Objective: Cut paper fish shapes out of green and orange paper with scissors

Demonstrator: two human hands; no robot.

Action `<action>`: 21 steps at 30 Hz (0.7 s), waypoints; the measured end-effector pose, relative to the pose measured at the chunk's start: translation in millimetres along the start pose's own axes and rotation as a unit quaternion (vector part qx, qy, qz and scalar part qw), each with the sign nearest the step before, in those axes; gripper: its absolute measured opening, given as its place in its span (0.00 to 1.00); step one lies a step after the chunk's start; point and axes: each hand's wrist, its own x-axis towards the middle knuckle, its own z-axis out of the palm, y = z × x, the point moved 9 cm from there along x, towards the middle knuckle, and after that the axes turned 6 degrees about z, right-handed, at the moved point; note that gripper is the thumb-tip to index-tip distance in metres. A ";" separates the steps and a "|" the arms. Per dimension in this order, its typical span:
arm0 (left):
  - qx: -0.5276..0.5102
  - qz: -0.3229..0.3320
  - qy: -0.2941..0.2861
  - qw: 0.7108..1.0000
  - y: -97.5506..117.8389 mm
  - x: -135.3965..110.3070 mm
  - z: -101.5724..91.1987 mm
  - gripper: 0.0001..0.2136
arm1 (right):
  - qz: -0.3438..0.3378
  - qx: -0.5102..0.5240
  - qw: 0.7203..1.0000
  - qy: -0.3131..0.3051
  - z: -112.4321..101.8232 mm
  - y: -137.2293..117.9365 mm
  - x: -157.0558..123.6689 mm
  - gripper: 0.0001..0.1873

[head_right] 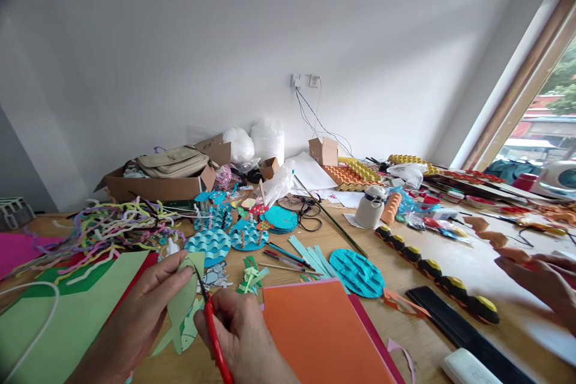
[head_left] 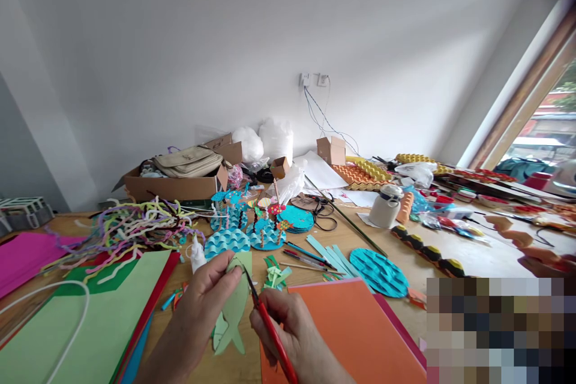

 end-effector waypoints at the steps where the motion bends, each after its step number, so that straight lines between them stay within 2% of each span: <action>1: 0.001 0.002 -0.009 1.000 0.1 0.3 1.4 0.13 | -0.006 -0.008 1.000 0.004 -0.6 -0.5 -0.2 0.14; 9: -0.001 0.002 -0.002 1.000 -5.9 0.4 -3.8 0.13 | -0.014 -0.025 0.999 0.014 -2.2 2.9 1.5 0.17; 15: -0.006 -0.023 0.011 1.000 -10.4 2.5 -6.6 0.11 | -0.032 -0.018 0.999 0.013 -2.7 1.4 2.8 0.18; 21: 0.006 0.013 0.016 1.000 1.5 3.7 -5.4 0.12 | -0.021 -0.010 1.000 0.009 -1.1 3.0 2.4 0.17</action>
